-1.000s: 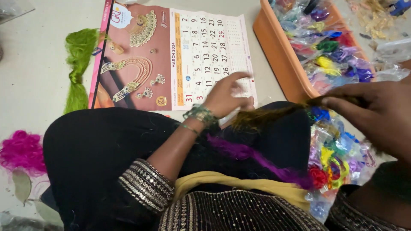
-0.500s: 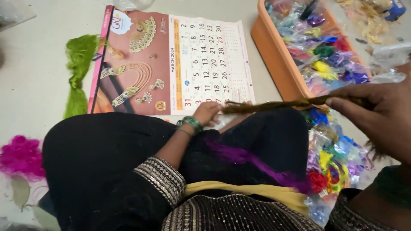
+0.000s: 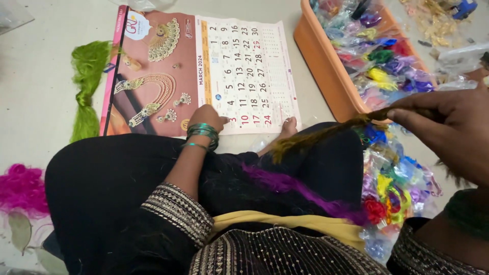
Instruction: The person sits on the floor and twists olive-green fiber strands together into a tight rope, then folds and knots the twisted strand by hand. A calendar sheet lies on the floor as a work surface, with a tray of colorful fibers beside them.
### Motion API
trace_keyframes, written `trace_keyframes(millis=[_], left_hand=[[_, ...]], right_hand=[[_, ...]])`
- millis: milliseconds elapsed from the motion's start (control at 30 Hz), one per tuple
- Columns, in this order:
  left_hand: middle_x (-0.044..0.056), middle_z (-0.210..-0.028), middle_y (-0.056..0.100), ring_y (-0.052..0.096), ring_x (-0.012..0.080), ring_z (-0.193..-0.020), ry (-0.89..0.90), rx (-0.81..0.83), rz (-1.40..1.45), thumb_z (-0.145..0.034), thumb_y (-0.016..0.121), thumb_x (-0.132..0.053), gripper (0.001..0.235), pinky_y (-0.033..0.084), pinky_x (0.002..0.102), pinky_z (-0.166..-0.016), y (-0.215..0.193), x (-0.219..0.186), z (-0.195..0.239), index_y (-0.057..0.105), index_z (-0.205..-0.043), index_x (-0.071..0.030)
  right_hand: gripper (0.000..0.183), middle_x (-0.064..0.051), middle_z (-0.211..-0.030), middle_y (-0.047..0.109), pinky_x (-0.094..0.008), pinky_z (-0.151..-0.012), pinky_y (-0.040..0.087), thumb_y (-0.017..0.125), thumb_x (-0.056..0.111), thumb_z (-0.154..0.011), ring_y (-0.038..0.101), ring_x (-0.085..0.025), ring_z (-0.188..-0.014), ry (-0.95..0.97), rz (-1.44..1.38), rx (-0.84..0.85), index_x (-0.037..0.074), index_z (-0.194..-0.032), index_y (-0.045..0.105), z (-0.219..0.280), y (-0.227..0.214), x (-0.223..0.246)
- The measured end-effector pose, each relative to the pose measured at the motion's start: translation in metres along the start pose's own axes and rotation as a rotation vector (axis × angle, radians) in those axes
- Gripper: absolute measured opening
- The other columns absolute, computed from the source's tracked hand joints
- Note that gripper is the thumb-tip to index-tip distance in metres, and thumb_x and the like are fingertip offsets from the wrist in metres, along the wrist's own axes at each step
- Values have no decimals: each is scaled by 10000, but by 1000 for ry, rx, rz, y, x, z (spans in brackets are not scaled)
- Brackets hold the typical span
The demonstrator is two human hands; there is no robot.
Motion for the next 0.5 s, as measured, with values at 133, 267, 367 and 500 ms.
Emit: trace_keyframes(millis=[133, 267, 367, 500], left_hand=[[115, -1176, 739, 682, 338, -1088, 319, -46, 85, -787, 827, -225, 430, 479, 525, -966, -13, -68, 17, 764, -1212, -219], [153, -1360, 616, 535, 252, -1313, 871, 310, 579, -745, 911, -227, 895, 556, 413, -987, -47, -207, 130, 467, -1521, -251], [178, -1297, 655, 638, 259, -1117, 1533, 149, 745, -902, 870, -348, 805, 503, 401, -952, -19, -265, 192, 435, -1537, -112], [60, -812, 736, 695, 104, -682, 1021, 845, 859, -1052, 625, -390, 450, 574, 283, -672, 42, -259, 184, 684, -1326, -37]], right_hand=[[233, -107, -775, 736, -333, -555, 561, 709, 219, -977, 693, -187, -594, 4, 99, 15, 66, -1119, 811, 3, -1, 7], [290, -96, -832, 793, -337, -596, 578, 715, 325, -965, 711, -194, -617, 27, 222, 96, 137, -1162, 813, 5, 1, 36], [292, -88, -859, 803, -347, -600, 579, 690, 323, -979, 713, -194, -636, 47, 218, 153, 171, -1199, 807, 4, 5, 43], [285, -89, -846, 791, -354, -585, 575, 679, 307, -990, 705, -186, -631, 24, 91, 96, 149, -1201, 785, 0, -1, 29]])
Point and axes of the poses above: each hand's wrist, its own z-axis away from the middle knuckle, its own y-axis out of the palm, x = y × z, the point moved 10 cm from there along -z, towards the middle knuckle
